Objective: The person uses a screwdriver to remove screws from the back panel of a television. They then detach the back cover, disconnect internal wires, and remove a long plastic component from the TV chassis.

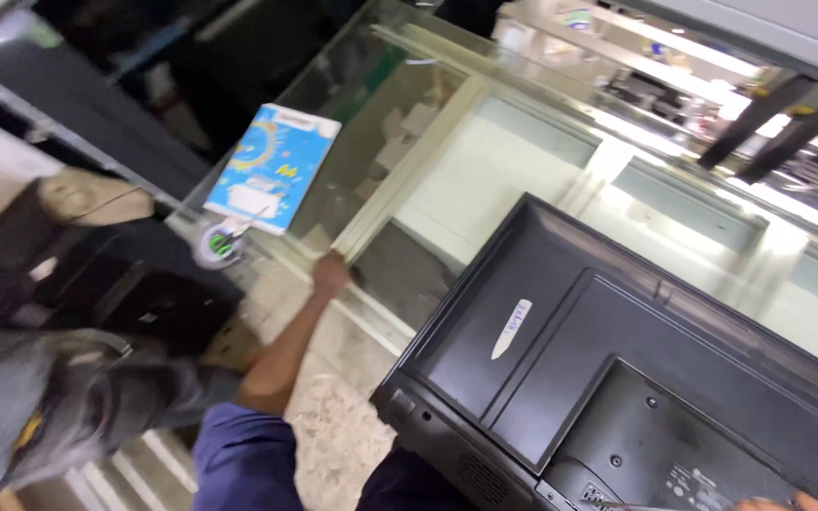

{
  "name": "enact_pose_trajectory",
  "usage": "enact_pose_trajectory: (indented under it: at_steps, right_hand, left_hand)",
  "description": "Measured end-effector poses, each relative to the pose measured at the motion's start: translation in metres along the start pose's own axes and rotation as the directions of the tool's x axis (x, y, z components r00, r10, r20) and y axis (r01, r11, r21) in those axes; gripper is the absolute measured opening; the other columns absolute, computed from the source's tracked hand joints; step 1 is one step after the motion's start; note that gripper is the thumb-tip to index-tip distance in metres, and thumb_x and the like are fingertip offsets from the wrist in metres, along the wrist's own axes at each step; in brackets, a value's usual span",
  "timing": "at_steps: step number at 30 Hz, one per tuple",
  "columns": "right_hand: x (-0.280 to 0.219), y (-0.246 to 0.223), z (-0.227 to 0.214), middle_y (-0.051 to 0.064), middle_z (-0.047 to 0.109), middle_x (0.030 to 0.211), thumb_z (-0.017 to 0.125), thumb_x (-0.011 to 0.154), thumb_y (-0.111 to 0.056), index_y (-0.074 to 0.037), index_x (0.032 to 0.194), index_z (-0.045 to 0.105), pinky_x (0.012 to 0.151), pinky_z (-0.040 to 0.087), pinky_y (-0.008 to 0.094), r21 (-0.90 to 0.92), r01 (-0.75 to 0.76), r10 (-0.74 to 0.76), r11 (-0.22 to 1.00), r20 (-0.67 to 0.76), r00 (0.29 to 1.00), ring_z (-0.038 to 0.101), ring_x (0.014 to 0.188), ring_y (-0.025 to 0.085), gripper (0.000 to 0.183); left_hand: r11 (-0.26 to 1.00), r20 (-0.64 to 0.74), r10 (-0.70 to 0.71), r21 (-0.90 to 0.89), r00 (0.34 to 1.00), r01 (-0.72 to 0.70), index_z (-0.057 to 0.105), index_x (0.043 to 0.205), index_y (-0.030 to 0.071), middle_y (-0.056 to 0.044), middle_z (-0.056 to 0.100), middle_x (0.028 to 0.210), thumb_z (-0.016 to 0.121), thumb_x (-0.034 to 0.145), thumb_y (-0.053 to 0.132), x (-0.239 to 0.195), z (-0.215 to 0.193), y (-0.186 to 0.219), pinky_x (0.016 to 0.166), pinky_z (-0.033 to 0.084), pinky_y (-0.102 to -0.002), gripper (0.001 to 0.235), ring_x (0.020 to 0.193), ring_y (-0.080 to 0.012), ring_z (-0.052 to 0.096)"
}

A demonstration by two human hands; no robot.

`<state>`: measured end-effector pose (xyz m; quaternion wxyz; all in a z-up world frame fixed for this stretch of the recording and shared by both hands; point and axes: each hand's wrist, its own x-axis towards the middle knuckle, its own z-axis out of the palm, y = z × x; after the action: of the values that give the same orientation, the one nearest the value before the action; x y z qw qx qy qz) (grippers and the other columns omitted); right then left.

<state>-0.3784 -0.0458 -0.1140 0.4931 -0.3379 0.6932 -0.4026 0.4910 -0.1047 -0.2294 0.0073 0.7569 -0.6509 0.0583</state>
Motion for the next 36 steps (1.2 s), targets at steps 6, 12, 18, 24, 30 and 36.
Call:
enact_pose_trajectory:
  at_steps: [6,12,18,24,30,36]
  right_hand:
    - [-0.223,-0.101,0.199,0.011,0.057,0.078,0.047,0.112,-0.024,0.002,0.134,0.054,0.065,0.056,0.027,0.012,0.42,-0.399,0.908,-0.288,0.871,0.058,0.063,0.017,0.035]
    - [-0.212,-0.081,0.345,-0.008,0.036,0.05,0.047,0.096,-0.019,-0.016,0.108,0.067,0.031,0.021,0.021,0.091,0.066,-0.058,0.994,-0.079,0.995,0.028,0.039,0.004,0.024]
    - [-0.195,-0.061,0.545,0.005,0.07,0.087,0.049,0.098,-0.007,-0.009,0.107,0.067,0.058,0.045,0.031,0.031,0.276,-0.266,0.961,0.382,0.885,0.062,0.07,0.015,0.02]
    - [-0.191,-0.089,0.642,0.022,0.06,0.073,0.039,0.091,-0.019,0.001,0.099,0.061,0.044,0.041,0.052,-0.477,0.47,-0.271,0.742,0.428,0.862,0.059,0.058,0.037,0.031]
    - [-0.183,-0.095,0.66,0.006,0.051,0.046,0.05,0.093,-0.013,0.002,0.15,0.032,0.03,0.024,0.034,-0.573,0.367,-0.061,0.732,0.482,0.874,0.035,0.032,0.018,0.061]
    - [-0.221,-0.099,0.54,0.018,0.055,0.141,0.046,0.096,-0.028,-0.011,0.142,0.044,0.068,0.054,0.041,-0.155,0.424,-0.32,0.892,0.447,0.835,0.071,0.088,0.03,0.049]
  left_hand:
    - [0.997,-0.001,-0.07,0.019,0.998,0.07,0.07,0.099,0.003,-0.018,0.067,0.097,0.053,0.081,0.01,0.054,0.02,-0.062,0.068,0.054,-0.047,0.026,0.087,-0.0342,0.065]
    - [0.954,-0.377,0.286,0.197,0.881,-0.225,0.061,0.076,0.008,-0.013,0.058,0.087,0.055,0.071,0.012,0.098,0.006,-0.092,0.077,0.041,-0.043,0.008,0.081,-0.0325,0.051]
    - [0.934,-0.17,0.314,0.235,0.934,-0.271,0.066,0.095,0.009,-0.015,0.068,0.104,0.053,0.082,0.015,0.109,-0.005,-0.098,0.116,0.036,-0.041,0.019,0.11,-0.0304,0.06]
    - [0.921,-0.231,0.134,-0.331,0.964,-0.207,0.047,0.107,-0.022,-0.035,0.045,0.12,0.047,0.077,-0.016,0.093,-0.068,-0.074,0.092,0.034,-0.05,0.031,0.097,-0.0469,0.041]
    - [0.436,-0.279,-0.131,-0.878,0.951,-0.197,0.034,0.108,0.001,-0.019,0.039,0.104,0.036,0.118,-0.004,0.093,-0.042,-0.079,0.087,0.04,-0.048,0.011,0.094,-0.03,0.035]
    - [0.965,-0.332,0.232,-0.036,0.914,-0.258,0.057,0.112,-0.004,-0.021,0.057,0.104,0.054,0.112,0.001,0.095,0.01,-0.12,0.072,0.039,-0.043,0.005,0.087,-0.035,0.055]
